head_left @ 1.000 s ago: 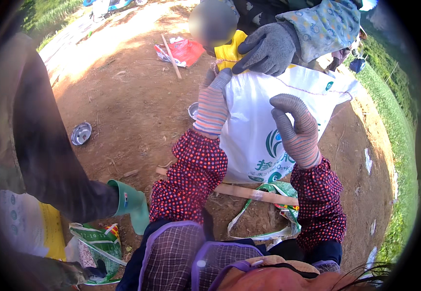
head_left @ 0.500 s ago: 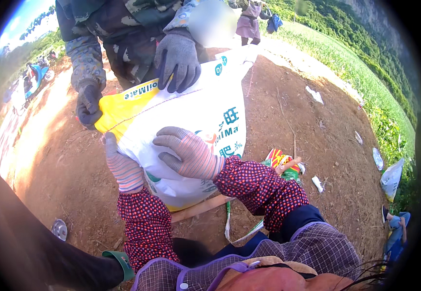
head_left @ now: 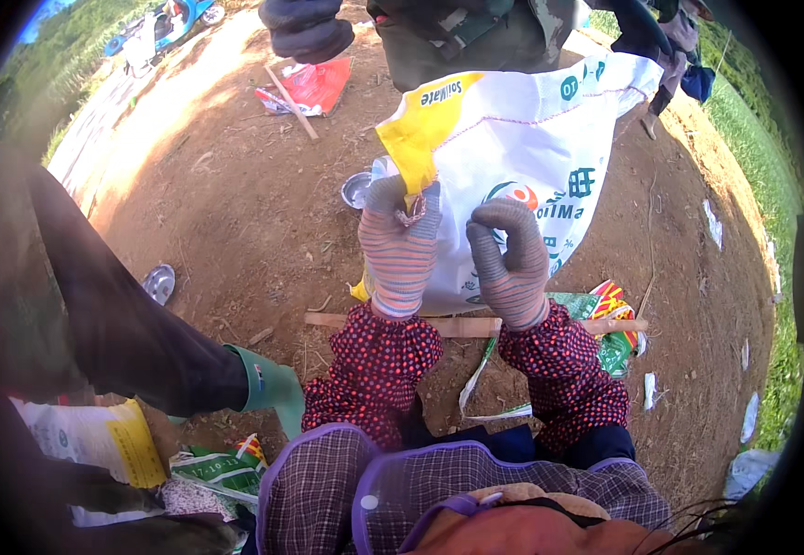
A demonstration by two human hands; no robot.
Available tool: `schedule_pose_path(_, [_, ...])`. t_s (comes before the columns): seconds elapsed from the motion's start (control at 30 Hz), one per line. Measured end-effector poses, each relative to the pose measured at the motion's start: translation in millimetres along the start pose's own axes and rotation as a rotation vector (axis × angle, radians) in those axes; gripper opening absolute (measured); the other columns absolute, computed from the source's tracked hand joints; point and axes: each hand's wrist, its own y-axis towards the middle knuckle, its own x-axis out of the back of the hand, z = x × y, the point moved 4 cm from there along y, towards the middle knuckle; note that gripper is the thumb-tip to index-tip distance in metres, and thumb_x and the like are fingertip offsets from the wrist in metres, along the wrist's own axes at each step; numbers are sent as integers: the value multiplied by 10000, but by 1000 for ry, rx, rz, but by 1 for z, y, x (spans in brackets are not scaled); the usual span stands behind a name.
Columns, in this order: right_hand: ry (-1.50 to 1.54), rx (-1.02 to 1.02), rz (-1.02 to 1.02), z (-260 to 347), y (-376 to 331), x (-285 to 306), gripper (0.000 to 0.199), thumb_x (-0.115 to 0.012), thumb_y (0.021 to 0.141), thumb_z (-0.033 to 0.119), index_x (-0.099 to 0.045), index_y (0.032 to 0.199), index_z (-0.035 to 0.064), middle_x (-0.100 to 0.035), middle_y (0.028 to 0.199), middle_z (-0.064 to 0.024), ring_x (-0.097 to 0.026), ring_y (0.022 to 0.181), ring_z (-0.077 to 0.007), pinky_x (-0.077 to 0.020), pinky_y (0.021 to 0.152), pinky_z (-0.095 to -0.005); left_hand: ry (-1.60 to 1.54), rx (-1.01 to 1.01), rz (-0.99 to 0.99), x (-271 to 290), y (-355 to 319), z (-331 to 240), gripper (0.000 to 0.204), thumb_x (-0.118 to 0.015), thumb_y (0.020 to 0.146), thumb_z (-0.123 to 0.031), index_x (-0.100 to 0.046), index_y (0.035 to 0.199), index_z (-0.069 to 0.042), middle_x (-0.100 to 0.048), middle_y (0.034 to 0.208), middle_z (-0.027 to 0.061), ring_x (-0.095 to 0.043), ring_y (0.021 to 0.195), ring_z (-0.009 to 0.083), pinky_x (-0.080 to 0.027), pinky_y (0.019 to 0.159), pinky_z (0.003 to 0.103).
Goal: The person unties a large white bag, secures a smaller green bag to a wooden frame, and pours grains from the smaller bag into the larger one.
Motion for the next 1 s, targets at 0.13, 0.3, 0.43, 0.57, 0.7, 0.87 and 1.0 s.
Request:
schedule_pose_path(0.13, [-21,54,22,12,7,-11,279,-716,789,-51,-612,1039,17,-622,1021,-128,-640,930,-233,-514,818,-326,-61,97,-3,7,6,-21,257,-695,858,2,-623,1103,-33,-674,1012,39,-615,910,111,-506,799,278])
schedule_pose_path(0.3, [21,37,163,23,24,-24,429,-800,778,97,-593,1146,19,-611,1071,-136,-636,989,-252,-516,850,-341,72,40,265,26,17,-21,271,-649,857,21,-619,1122,-20,-670,1037,60,-620,931,129,-508,826,296])
schedule_pose_path(0.43, [-62,61,153,33,28,-22,475,-811,772,151,-577,1165,22,-626,1066,-153,-663,928,-281,-540,794,-349,-134,171,535,29,25,-50,296,-646,888,-79,-620,1178,-27,-690,986,65,-646,904,155,-503,815,305])
schedule_pose_path(0.57, [-216,148,107,33,27,-28,401,-806,745,116,-610,1086,40,-653,969,-151,-671,832,-315,-543,717,-377,152,224,364,21,16,-62,267,-680,900,-141,-660,1131,-11,-696,933,46,-644,866,139,-502,796,286])
schedule_pose_path(0.7, [-175,280,95,39,19,-25,232,-735,713,19,-653,924,71,-655,842,-123,-650,724,-308,-514,633,-397,-44,313,68,25,11,-53,231,-669,922,-141,-685,1079,28,-696,904,25,-639,797,116,-506,728,259])
schedule_pose_path(0.87, [-112,225,175,73,-8,14,204,-661,808,-68,-592,983,12,-647,923,-148,-649,881,-280,-525,821,-393,-164,364,-73,42,22,-57,175,-672,910,-140,-718,998,5,-696,834,20,-607,736,63,-469,642,212])
schedule_pose_path(1.0, [9,47,-105,43,-12,38,110,-551,915,-50,-569,1010,2,-646,975,-149,-638,886,-204,-524,813,-332,-182,289,-153,36,18,-53,171,-676,908,-147,-715,976,5,-688,813,11,-597,704,55,-452,607,214])
